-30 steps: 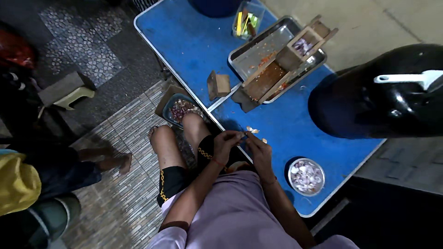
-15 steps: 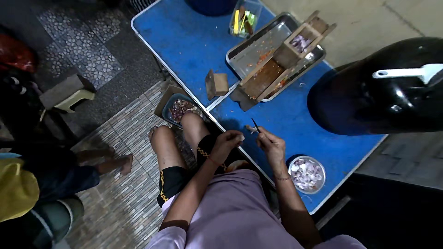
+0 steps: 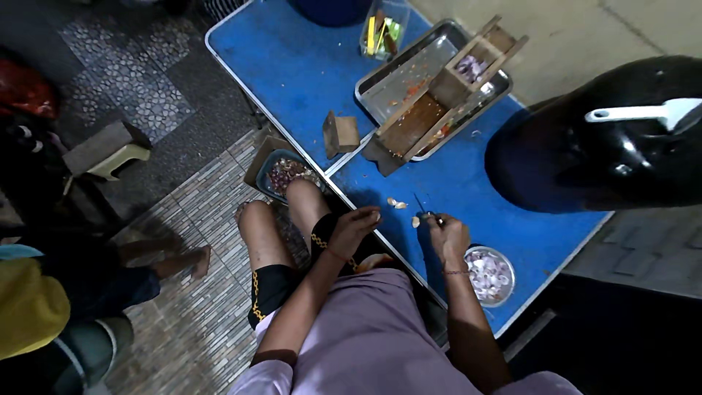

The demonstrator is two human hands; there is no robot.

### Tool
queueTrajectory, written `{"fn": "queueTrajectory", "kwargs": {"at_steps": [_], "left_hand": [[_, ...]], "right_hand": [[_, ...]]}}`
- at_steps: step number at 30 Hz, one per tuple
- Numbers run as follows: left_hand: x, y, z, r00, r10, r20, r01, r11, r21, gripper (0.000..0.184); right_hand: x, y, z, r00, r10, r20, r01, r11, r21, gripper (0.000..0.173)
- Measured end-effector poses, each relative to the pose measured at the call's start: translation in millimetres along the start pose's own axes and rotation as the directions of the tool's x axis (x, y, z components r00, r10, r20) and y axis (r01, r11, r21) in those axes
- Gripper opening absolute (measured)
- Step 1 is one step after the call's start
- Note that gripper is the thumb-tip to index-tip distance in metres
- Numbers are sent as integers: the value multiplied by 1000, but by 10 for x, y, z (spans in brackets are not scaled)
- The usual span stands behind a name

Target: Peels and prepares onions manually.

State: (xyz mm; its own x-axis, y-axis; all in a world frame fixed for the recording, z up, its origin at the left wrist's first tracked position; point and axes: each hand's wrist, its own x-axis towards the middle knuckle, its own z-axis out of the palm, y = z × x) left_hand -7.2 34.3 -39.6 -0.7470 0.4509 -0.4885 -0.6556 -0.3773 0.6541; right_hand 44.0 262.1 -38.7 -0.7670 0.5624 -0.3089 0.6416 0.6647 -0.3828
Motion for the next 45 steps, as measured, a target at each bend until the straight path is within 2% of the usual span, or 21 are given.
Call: {"fn": "queueTrajectory", "kwargs": {"at_steps": [3, 8, 13, 16, 18, 19, 21, 23, 25, 29, 34, 38, 45], "left_hand": [[-5, 30, -16, 999, 2, 36, -1, 1000, -15, 25], [-40, 101, -13, 995, 41, 86, -34, 996, -78, 28], [-84, 172, 9, 994, 95, 59, -87, 988, -130, 29], [-96, 200, 2, 991, 134, 25, -130, 984, -124, 29], [-109, 233, -4, 988, 154, 15, -151, 980, -129, 29], [-118, 246, -8, 987, 160, 8, -158, 978, -137, 29], [-131, 265, -16, 985, 174, -11, -174, 975, -137, 29], [-158, 284, -12, 981, 188, -38, -191, 974, -121, 31], [-194, 308, 2, 974, 216, -68, -222, 969, -109, 31], [-232, 336, -8, 938, 326, -121, -339, 935, -103, 30], [-228, 347, -129, 885, 452, -115, -464, 876, -132, 28], [-236, 341, -179, 872, 473, -125, -489, 850, -196, 28], [-228, 363, -163, 887, 409, -213, -455, 854, -251, 27]], "right_hand": [[3, -28, -25, 1000, 29, -7, -29, 1000, -12, 43], [-21, -57, -57, 1000, 9, -20, -9, 1000, 26, 32], [-86, -141, -83, 999, -13, -37, 17, 992, 124, 39], [-135, -244, -143, 1000, -4, -15, 6, 990, 140, 52], [-191, -301, -154, 992, -115, -43, 122, 959, 256, 49], [-225, -317, -123, 974, -210, -81, 225, 915, 334, 49], [-319, -401, -21, 917, -375, -135, 388, 762, 518, 47], [-496, -564, 36, 878, -466, -104, 423, 657, 624, 44], [-645, -697, 88, 839, -539, -68, 466, 649, 601, 43], [-763, -881, 227, 739, -658, -145, 644, 627, 439, 41], [-804, -1083, 245, 676, -710, -197, 729, 605, 320, 39], [-796, -1161, 303, 619, -743, -254, 784, 569, 247, 37], [-811, -1265, 370, 583, -746, -322, 809, 567, 153, 38]]}}
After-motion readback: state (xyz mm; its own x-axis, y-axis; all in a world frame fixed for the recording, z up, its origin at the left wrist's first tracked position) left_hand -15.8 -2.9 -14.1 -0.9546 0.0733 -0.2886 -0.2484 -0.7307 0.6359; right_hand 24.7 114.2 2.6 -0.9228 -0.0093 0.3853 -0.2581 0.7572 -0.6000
